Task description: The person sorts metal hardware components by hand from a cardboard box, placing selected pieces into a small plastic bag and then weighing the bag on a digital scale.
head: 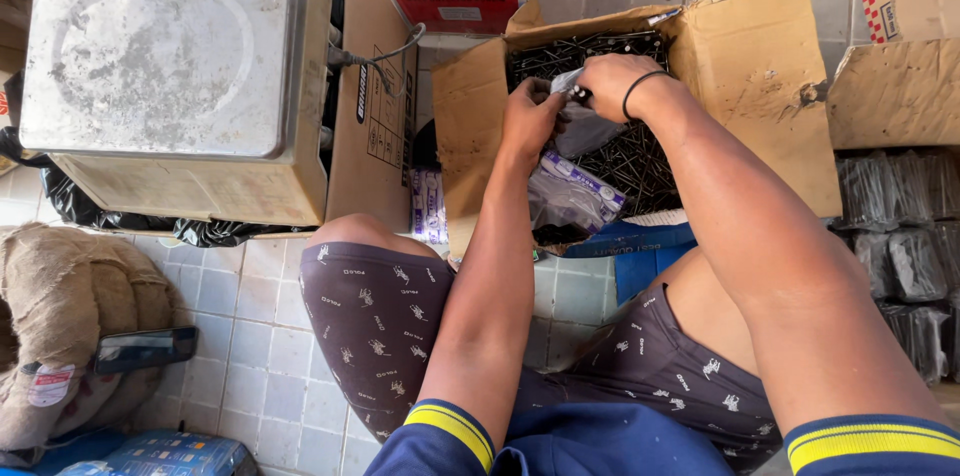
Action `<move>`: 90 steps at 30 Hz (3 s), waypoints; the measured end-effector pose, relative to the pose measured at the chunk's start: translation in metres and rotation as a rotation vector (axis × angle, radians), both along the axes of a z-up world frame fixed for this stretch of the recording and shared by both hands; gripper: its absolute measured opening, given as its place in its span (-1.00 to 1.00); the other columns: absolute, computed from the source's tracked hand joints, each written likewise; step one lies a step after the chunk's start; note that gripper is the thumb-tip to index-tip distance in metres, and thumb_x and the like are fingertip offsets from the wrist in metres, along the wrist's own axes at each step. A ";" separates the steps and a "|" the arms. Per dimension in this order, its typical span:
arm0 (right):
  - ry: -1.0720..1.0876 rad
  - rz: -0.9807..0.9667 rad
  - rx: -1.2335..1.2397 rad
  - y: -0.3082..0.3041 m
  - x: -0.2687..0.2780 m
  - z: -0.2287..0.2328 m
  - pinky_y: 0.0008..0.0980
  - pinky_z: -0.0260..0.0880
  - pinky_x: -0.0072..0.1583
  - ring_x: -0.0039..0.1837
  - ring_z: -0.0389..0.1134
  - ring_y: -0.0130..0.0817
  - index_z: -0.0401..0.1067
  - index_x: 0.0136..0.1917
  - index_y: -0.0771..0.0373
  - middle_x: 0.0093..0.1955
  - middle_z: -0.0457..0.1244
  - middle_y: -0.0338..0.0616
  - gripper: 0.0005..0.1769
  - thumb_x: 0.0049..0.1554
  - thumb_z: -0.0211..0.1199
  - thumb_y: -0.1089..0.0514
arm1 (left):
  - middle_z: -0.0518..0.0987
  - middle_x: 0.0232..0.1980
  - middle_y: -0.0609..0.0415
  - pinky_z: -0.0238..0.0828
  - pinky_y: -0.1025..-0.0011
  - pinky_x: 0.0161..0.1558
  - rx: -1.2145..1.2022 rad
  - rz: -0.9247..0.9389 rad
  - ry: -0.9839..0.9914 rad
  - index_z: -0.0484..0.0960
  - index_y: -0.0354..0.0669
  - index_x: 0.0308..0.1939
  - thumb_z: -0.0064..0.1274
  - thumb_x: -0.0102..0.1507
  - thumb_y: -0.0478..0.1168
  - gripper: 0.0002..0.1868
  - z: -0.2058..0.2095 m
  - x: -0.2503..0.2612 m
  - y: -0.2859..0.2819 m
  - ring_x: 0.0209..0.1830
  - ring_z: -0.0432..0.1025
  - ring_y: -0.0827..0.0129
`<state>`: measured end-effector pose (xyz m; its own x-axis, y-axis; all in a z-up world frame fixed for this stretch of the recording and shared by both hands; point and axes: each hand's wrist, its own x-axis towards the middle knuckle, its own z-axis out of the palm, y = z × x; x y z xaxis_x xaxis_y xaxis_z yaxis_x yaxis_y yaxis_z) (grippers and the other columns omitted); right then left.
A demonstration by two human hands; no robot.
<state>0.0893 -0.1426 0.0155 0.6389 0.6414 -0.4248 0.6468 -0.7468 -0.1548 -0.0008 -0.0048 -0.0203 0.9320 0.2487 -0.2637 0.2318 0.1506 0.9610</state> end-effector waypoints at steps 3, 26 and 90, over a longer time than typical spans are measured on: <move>-0.072 0.083 -0.125 -0.001 -0.004 0.001 0.13 0.63 0.24 0.24 0.56 0.07 0.78 0.00 0.23 0.10 0.54 -0.03 -0.76 0.27 0.29 0.21 | 0.62 -0.43 -0.14 0.45 0.39 -0.49 -0.001 -0.007 -0.012 0.58 -0.48 0.09 0.11 0.25 -0.32 -0.64 0.000 0.000 -0.001 -0.57 0.53 0.29; -0.045 -0.124 -0.345 0.021 0.007 -0.035 0.21 0.50 0.19 0.32 0.54 0.18 0.69 0.30 0.11 0.28 0.51 0.01 -0.60 0.38 0.07 0.17 | 0.61 -0.24 0.00 0.38 0.33 -0.37 0.076 -0.021 0.100 0.50 -0.19 0.03 0.18 0.19 -0.21 -0.64 0.007 0.007 -0.004 -0.36 0.43 0.36; 0.123 -0.935 0.433 -0.018 0.018 -0.099 0.16 0.57 0.29 0.23 0.53 0.32 0.68 0.20 0.53 0.08 0.51 0.31 -0.59 0.33 0.25 0.13 | 0.39 -0.45 0.05 0.09 0.40 -0.52 -0.042 0.059 0.230 0.61 -0.19 0.11 0.17 0.48 0.27 -0.44 0.022 0.015 0.025 -0.62 0.18 0.48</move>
<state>0.1071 -0.1604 -0.0840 0.9280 0.0254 -0.3718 -0.2005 -0.8069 -0.5556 0.0137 0.0202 0.0014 0.8303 0.2851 -0.4789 0.4337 0.2092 0.8764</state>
